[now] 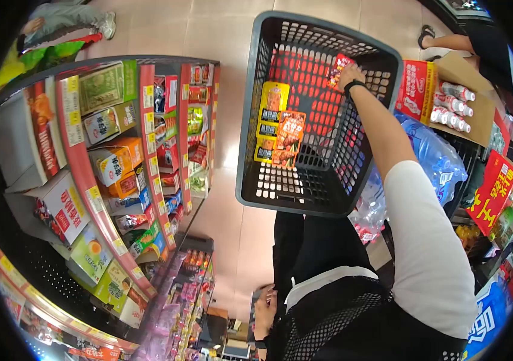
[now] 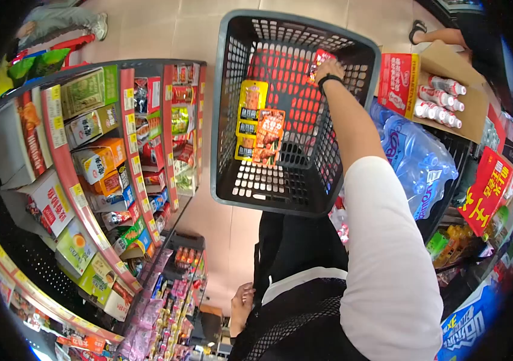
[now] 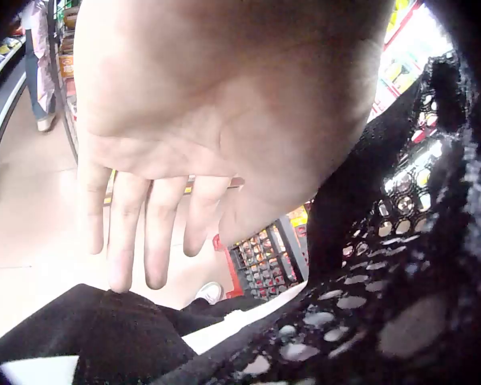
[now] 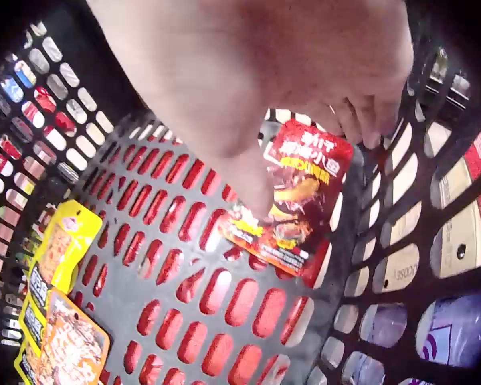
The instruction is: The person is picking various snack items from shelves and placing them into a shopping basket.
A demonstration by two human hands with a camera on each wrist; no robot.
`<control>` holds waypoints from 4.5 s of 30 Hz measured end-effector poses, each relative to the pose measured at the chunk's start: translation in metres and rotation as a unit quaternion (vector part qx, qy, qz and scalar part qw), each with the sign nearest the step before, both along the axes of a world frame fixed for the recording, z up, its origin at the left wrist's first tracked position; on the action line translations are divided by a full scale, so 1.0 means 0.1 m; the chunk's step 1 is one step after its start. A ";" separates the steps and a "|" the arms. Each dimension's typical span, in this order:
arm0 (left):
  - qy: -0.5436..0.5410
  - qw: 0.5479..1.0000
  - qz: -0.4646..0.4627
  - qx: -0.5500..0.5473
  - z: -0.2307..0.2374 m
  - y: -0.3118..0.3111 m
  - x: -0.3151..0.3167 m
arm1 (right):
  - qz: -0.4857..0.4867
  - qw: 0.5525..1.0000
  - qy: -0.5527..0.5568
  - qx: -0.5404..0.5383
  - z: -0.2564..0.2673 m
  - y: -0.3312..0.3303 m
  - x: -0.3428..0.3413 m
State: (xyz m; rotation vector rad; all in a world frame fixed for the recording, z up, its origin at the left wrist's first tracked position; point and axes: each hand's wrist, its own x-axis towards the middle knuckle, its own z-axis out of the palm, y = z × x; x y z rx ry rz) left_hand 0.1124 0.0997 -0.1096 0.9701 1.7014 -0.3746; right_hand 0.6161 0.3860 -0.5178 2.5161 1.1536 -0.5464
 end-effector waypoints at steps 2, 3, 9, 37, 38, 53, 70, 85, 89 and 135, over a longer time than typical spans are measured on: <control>0.006 0.999 0.029 -0.023 0.05 0.04 0.01 | -0.007 0.998 -0.043 0.046 -0.30 -0.06 0.03; 0.001 0.998 0.059 -0.034 0.03 0.06 0.02 | 0.002 0.998 -0.043 0.036 -0.32 -0.04 0.05; 0.037 0.999 -0.022 -0.013 -0.01 -0.01 -0.05 | 0.074 0.987 -0.126 0.061 -0.47 -0.07 0.06; 0.023 0.989 0.147 0.017 -0.20 -0.70 -0.07 | 0.132 0.987 -0.086 0.039 -0.40 -0.25 -0.37; 0.013 0.987 0.161 0.017 -0.16 -0.70 -0.05 | 0.157 0.977 -0.003 -0.147 0.25 -0.05 -0.51; -0.069 0.965 0.163 0.194 0.14 -1.76 -0.59 | 0.245 0.902 0.164 0.315 1.70 -1.72 -1.35; -0.178 0.821 0.069 0.539 0.69 -2.01 -1.58 | 0.558 0.589 0.562 0.160 4.96 -3.71 -4.71; -0.188 0.773 0.205 0.570 0.57 -2.55 -2.20 | 0.591 0.595 0.536 0.100 5.41 -4.05 -5.67; -0.182 0.781 0.228 0.551 0.60 -2.53 -2.26 | 0.611 0.575 0.530 0.123 5.38 -4.01 -5.74; -0.220 0.815 0.269 0.463 0.39 -2.16 -2.75 | 0.575 0.454 0.340 0.589 7.63 -1.57 -6.15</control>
